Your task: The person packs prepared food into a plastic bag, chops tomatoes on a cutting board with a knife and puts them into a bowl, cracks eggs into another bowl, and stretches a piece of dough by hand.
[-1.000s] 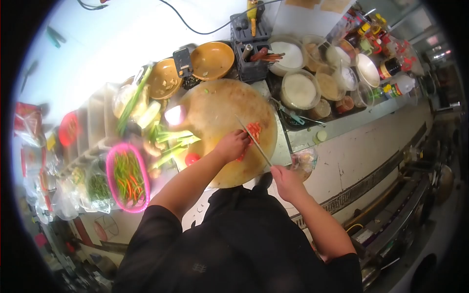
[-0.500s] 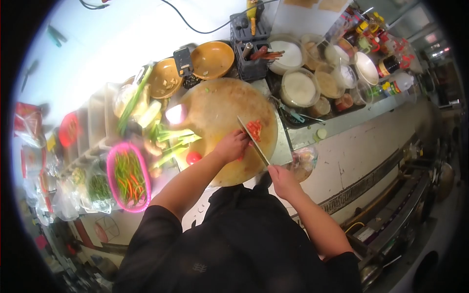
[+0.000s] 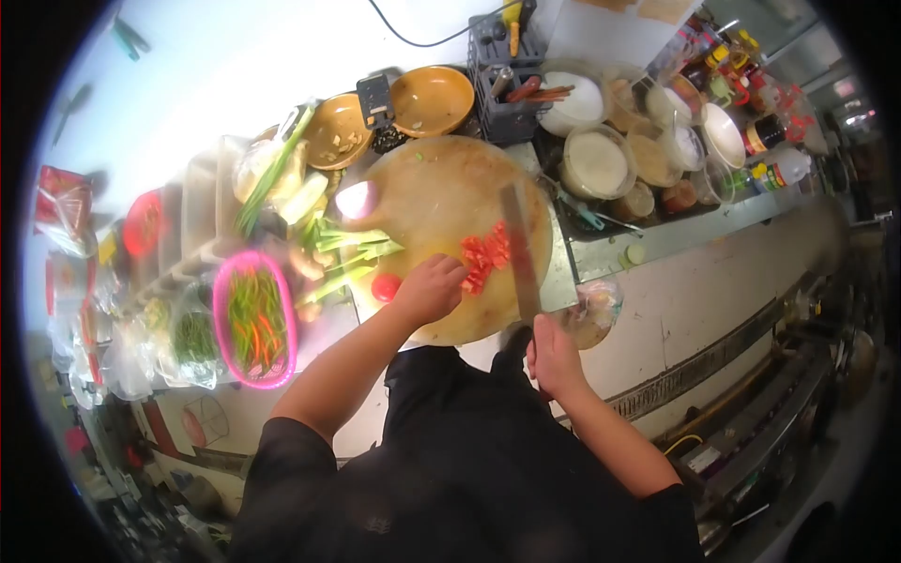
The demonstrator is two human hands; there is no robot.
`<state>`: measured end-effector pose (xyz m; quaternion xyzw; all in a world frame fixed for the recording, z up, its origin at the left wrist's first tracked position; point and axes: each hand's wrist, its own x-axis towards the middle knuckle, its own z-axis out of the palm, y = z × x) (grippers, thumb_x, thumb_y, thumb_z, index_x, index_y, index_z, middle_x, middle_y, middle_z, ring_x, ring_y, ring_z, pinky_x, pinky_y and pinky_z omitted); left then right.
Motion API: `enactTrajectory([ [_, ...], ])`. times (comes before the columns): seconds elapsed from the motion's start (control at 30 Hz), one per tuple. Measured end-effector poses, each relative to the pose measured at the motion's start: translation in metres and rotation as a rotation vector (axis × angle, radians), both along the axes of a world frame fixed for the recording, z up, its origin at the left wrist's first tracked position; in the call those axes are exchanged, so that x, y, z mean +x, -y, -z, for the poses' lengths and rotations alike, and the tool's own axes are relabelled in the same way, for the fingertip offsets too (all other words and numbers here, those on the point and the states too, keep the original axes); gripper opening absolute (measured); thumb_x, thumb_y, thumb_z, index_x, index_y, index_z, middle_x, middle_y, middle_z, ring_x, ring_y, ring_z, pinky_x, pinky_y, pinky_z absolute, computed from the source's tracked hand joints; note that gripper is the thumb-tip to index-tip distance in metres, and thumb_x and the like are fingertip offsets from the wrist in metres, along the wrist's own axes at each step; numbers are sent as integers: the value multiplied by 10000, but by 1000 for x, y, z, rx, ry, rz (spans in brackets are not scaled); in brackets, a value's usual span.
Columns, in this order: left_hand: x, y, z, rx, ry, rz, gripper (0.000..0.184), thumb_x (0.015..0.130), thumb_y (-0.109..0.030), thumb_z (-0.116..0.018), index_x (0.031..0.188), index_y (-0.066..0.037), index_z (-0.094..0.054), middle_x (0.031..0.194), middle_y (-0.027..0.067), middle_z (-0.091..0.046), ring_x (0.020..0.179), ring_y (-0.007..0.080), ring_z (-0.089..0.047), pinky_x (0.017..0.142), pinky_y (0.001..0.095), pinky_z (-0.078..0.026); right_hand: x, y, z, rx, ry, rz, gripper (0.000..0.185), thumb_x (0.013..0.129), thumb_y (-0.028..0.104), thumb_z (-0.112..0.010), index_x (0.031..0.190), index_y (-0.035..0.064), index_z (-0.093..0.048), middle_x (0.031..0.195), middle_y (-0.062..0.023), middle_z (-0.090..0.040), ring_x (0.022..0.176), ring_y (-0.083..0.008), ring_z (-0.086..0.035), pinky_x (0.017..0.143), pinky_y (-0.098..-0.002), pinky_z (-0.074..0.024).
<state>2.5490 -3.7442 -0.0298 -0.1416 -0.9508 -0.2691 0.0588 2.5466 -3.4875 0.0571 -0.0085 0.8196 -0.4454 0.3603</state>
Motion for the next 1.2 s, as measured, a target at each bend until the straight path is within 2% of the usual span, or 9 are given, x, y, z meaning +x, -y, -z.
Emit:
enactTrajectory([
  [0.07,-2,0,-1,-69,-11,9,245,739,-125,-635,974,-57,-617,979,106,-599,920,301,-590,799,395,-492,18,25,11,-324,42,403,396,1026,403,-323,893,63,-477,559,-46,-449,368,-105,-415,340,-277,-368],
  [0.17,-9,6,15,-71,156,74,229,748,-142,-627,956,-51,-596,954,120,-579,923,311,-582,798,403,-489,27,54,47,-246,205,520,374,1026,402,-317,912,73,-453,534,-27,-423,378,-124,-431,334,-270,-380],
  [0.3,-8,26,0,-65,191,161,219,763,-147,-622,956,-49,-593,998,127,-568,966,309,-571,827,405,-484,38,96,9,-283,122,677,383,1025,404,-321,908,64,-453,540,-36,-429,372,-125,-422,334,-278,-382],
  [0.33,-4,34,0,-62,201,178,219,763,-147,-622,956,-49,-593,998,127,-568,966,309,-571,827,405,-484,46,102,23,-233,7,652,392,1024,408,-319,895,62,-449,541,-41,-435,366,-126,-417,331,-279,-377],
  [0.43,3,51,-9,-35,177,221,244,769,-161,-625,983,-45,-606,1049,125,-570,995,314,-568,852,400,-480,41,123,27,-99,95,637,398,1024,405,-315,884,56,-446,541,-42,-439,362,-132,-418,333,-278,-377],
  [0.63,21,80,-16,-15,255,205,325,747,-169,-657,1042,-37,-617,1082,133,-581,1019,312,-568,882,392,-472,54,143,25,-122,37,726,398,1023,383,-322,941,31,-489,512,-44,-438,359,-145,-424,342,-293,-375],
  [0.8,29,97,-16,36,169,185,277,730,-154,-661,982,-41,-632,1033,128,-598,970,307,-588,848,387,-486,65,152,25,-143,-16,735,415,1023,376,-331,1014,9,-525,499,-51,-450,352,-144,-431,342,-302,-373],
  [0.87,35,100,-16,48,160,180,269,737,-156,-642,976,-31,-624,1032,133,-593,976,312,-579,857,390,-478,60,152,34,-88,89,675,400,1027,394,-313,913,46,-474,517,-40,-430,346,-141,-403,338,-289,-372],
  [1.2,52,116,-29,105,-3,78,212,716,-133,-663,899,-35,-617,1062,141,-582,1017,324,-556,887,398,-464,72,168,26,-92,62,638,411,1023,396,-326,908,32,-478,513,-48,-430,361,-141,-423,335,-294,-375],
])
